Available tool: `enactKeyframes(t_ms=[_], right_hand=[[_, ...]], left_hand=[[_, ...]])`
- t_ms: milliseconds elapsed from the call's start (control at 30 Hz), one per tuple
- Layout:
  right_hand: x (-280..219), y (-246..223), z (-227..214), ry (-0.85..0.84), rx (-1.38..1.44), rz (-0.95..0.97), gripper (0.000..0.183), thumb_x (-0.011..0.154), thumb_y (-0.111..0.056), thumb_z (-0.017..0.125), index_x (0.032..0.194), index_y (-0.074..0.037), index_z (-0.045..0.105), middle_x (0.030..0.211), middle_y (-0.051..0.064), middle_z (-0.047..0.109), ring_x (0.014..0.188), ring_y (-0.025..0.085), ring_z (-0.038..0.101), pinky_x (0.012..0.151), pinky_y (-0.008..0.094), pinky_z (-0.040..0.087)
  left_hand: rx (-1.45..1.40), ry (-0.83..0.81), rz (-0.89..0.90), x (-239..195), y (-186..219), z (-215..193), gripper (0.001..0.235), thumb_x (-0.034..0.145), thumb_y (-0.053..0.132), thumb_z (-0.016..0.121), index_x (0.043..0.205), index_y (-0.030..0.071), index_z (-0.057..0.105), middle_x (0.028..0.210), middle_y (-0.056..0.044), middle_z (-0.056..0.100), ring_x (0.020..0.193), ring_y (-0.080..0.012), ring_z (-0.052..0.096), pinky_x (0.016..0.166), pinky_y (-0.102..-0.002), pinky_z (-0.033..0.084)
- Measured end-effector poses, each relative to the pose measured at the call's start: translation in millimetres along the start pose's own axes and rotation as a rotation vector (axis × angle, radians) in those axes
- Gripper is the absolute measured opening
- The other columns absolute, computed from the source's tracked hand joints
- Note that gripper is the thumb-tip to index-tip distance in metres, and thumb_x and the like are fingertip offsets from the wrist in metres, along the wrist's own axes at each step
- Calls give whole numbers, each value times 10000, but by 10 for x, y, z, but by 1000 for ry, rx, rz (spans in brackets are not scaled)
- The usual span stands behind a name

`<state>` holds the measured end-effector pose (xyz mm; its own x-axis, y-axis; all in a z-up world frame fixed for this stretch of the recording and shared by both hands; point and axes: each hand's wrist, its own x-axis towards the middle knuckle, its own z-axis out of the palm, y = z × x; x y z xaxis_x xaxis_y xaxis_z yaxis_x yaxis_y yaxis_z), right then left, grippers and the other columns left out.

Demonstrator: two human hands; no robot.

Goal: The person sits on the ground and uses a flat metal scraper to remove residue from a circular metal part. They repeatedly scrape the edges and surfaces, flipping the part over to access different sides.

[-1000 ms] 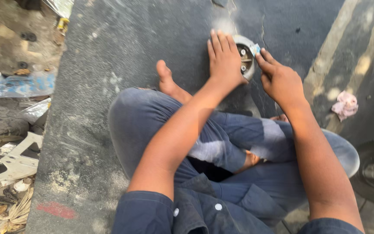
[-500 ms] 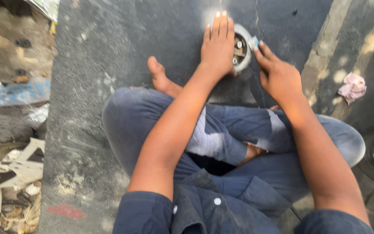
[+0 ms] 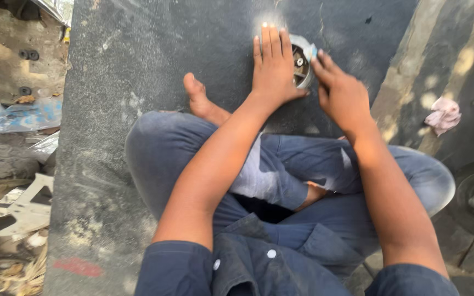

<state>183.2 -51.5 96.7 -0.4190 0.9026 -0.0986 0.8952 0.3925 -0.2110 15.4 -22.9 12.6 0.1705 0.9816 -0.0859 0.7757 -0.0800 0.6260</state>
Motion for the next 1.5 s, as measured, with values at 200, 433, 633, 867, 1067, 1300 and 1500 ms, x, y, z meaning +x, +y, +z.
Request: enactKeyframes(t_ms=[200, 433, 633, 867, 1067, 1300, 1500], right_hand=[[-39, 5, -50, -52, -10, 36, 527, 948, -41, 613, 1455, -183, 622, 1537, 56, 565, 1042, 368, 693, 851, 463, 566], [-22, 33, -27, -20, 13, 25, 529, 932, -50, 614, 1441, -191, 628, 1504, 63, 586, 1066, 358, 697, 864, 454, 568], [-7, 10, 16, -63, -9, 55, 569, 900, -31, 617, 1453, -164, 616, 1525, 60, 572, 1016, 362, 699, 826, 456, 568], [-77, -66, -18, -96, -37, 51, 583, 895, -35, 632, 1464, -159, 599, 1535, 60, 562, 970, 361, 706, 796, 456, 567], [-68, -128, -68, -123, -40, 85, 555, 915, -31, 632, 1445, -195, 615, 1521, 56, 570, 962, 370, 707, 798, 462, 567], [2, -63, 59, -70, 44, 94, 535, 945, -18, 633, 1449, -198, 618, 1539, 61, 565, 1106, 364, 685, 881, 463, 554], [-144, 51, 17, 110, 234, 192, 605, 928, -39, 732, 1503, -98, 554, 1544, 200, 511, 1317, 399, 578, 1068, 417, 501]], left_hand=[[77, -123, 125, 65, -157, 81, 1442, 456, 500, 989, 1556, -38, 227, 1651, -242, 193, 1572, -389, 86, 1287, -573, 86], [191, -228, 78, 86, -41, -29, 1448, 456, 440, 994, 1594, 90, 170, 1644, -280, 62, 1505, -484, 14, 1160, -708, 76], [124, -82, -107, -11, 98, -17, 1456, 553, 608, 963, 1569, -90, 190, 1633, -328, 179, 1553, -488, 96, 1207, -752, 66], [224, -125, 87, 62, -65, 34, 1354, 521, 375, 965, 1608, 27, 237, 1630, -150, 291, 1547, -382, 190, 1238, -726, 102], [176, -19, -119, 47, 37, 30, 1406, 499, 562, 975, 1472, -128, 229, 1544, -376, 241, 1465, -549, 177, 1145, -731, 182], [148, -91, -118, 107, 25, -9, 1425, 481, 510, 981, 1501, -95, 191, 1549, -336, 261, 1491, -522, 214, 1185, -716, 229], [119, -79, -82, 81, -1, 28, 1403, 470, 496, 995, 1554, 101, 197, 1546, -364, 202, 1432, -571, 224, 1107, -729, 283]])
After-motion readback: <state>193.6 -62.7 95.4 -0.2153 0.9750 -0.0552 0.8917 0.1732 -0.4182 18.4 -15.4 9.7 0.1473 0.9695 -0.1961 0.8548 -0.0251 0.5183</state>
